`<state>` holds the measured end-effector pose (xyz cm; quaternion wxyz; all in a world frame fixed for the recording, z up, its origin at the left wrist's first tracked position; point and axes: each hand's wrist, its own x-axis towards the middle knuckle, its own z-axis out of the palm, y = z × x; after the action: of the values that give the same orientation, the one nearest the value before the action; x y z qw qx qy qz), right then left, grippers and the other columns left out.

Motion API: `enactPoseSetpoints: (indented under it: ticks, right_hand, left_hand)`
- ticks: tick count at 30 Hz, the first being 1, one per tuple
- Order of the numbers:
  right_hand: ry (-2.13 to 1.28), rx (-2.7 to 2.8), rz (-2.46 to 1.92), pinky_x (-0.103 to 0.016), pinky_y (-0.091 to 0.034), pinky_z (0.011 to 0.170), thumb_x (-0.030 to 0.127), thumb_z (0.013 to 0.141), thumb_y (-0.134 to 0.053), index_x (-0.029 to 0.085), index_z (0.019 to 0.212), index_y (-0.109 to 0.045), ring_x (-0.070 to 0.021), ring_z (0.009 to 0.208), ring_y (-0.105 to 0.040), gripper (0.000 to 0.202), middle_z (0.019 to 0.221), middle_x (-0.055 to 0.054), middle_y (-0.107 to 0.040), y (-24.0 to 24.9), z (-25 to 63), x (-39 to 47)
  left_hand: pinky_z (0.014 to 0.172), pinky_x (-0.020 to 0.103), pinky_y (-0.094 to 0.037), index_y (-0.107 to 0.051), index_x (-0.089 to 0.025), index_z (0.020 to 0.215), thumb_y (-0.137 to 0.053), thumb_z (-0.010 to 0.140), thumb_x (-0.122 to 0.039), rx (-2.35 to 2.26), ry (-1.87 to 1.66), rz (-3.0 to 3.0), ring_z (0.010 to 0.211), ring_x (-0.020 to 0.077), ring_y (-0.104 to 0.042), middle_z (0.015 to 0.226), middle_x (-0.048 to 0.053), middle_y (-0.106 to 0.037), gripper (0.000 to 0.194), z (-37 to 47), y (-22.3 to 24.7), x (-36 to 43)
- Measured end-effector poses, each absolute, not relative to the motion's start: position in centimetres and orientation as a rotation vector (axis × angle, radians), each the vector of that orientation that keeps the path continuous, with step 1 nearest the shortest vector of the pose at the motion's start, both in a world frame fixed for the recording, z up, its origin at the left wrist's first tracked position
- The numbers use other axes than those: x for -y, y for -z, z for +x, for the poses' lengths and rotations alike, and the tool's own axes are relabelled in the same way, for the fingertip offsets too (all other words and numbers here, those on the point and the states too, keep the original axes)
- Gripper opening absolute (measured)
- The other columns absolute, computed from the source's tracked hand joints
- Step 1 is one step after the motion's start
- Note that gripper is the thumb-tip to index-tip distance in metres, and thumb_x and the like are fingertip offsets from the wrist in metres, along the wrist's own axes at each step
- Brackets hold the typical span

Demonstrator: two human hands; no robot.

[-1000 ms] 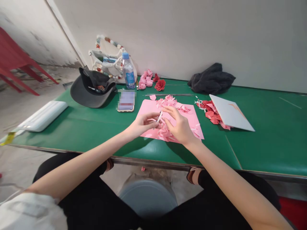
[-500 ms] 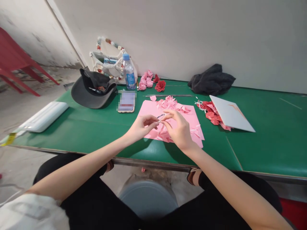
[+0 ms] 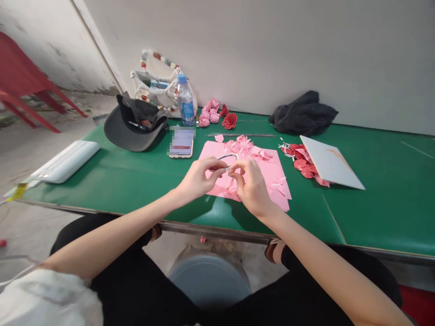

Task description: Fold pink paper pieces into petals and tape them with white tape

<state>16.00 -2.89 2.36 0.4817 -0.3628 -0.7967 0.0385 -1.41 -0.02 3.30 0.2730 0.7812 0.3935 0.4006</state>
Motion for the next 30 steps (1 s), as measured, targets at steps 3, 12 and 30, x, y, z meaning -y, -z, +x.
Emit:
enactPoseSetpoints:
  ticks: [3, 12, 30]
  right_hand:
    - [-0.064, 2.034, -0.783, -0.036, -0.049, 0.075, 0.003, 0.089, -0.044, 0.025, 0.104, -0.051, -0.0198, 0.086, -0.054, 0.027, 0.089, -0.004, -0.06, -2.7, 16.1, 3.6]
    - [-0.932, 2.164, -0.923, -0.038, -0.058, 0.078, 0.007, 0.074, -0.061, 0.035, 0.141, -0.024, -0.0153, 0.086, -0.063, 0.081, 0.11, -0.003, -0.051, -4.1, 20.5, 0.3]
    - [-0.764, 2.269, -0.856, -0.045, -0.055, 0.088, 0.006, 0.077, -0.058, 0.039, 0.145, -0.022, -0.0152, 0.083, -0.062, 0.084, 0.125, -0.006, -0.049, -4.3, 20.0, 0.9]
  left_hand:
    - [0.066, 0.027, -0.047, -0.068, -0.015, 0.089, -0.057, 0.083, -0.021, -1.213, -1.253, 2.008, 0.073, 0.0159, -0.061, 0.082, 0.006, -0.067, 0.014, -2.8, -3.2, -1.8]
    - [0.069, 0.029, -0.046, -0.07, -0.015, 0.09, -0.056, 0.084, -0.028, -1.189, -0.901, 2.174, 0.075, 0.0185, -0.061, 0.088, 0.009, -0.068, 0.02, -2.8, -1.2, -2.8]
    - [0.069, 0.03, -0.054, -0.069, -0.013, 0.095, -0.07, 0.075, -0.045, -0.874, -0.648, 1.641, 0.076, 0.0183, -0.066, 0.09, 0.009, -0.07, 0.037, -0.9, -1.2, 0.0]
